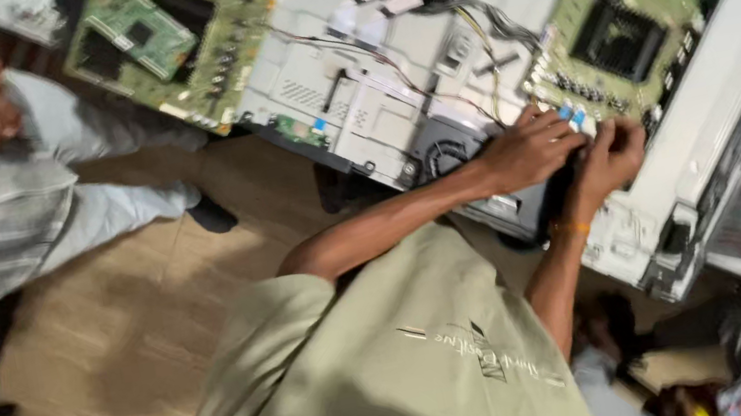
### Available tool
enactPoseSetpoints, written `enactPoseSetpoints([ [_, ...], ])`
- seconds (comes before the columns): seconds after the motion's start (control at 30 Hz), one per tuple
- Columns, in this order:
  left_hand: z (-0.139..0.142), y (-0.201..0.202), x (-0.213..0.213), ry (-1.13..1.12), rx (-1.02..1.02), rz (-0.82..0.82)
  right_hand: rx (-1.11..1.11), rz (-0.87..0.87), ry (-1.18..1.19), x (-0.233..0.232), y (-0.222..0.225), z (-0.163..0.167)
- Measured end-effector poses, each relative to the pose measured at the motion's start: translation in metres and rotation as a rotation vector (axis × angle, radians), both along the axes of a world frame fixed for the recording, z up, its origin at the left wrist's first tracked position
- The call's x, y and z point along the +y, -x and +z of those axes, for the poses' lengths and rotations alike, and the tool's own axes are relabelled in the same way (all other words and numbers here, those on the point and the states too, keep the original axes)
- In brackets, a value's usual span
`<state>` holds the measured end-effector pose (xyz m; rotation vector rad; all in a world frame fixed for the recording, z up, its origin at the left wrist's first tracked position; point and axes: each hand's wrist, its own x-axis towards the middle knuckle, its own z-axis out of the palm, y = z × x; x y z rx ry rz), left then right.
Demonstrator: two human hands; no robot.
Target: The person works on the exposed main board of a disassembled television lying on a workbench. They disconnect and reconnect ribbon cables and wire connectors, lift and reposition the board, then use a screwdriver to unscrew and tighten screws on the board and chassis while handling small components.
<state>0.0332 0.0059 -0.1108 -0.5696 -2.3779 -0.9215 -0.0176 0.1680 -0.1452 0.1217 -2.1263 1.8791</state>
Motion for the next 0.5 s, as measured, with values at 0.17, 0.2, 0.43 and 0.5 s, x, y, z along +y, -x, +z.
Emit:
enactPoseSetpoints([
  [0.17,0.013,-0.048,-0.038,-0.064,0.015,-0.130,-0.095,-0.060,0.156,-0.008,-0.010,0.031],
  [0.2,0.016,-0.052,-0.048,-0.135,-0.009,-0.107,-0.066,-0.067,0.186,-0.011,-0.014,0.047],
  [0.43,0.031,-0.066,-0.086,-0.277,-0.134,0.172,0.564,0.086,0.505,0.011,-0.094,0.237],
  [0.5,0.030,-0.067,-0.086,-0.293,-0.148,0.173,0.788,0.335,0.514,0.007,-0.117,0.276],
])
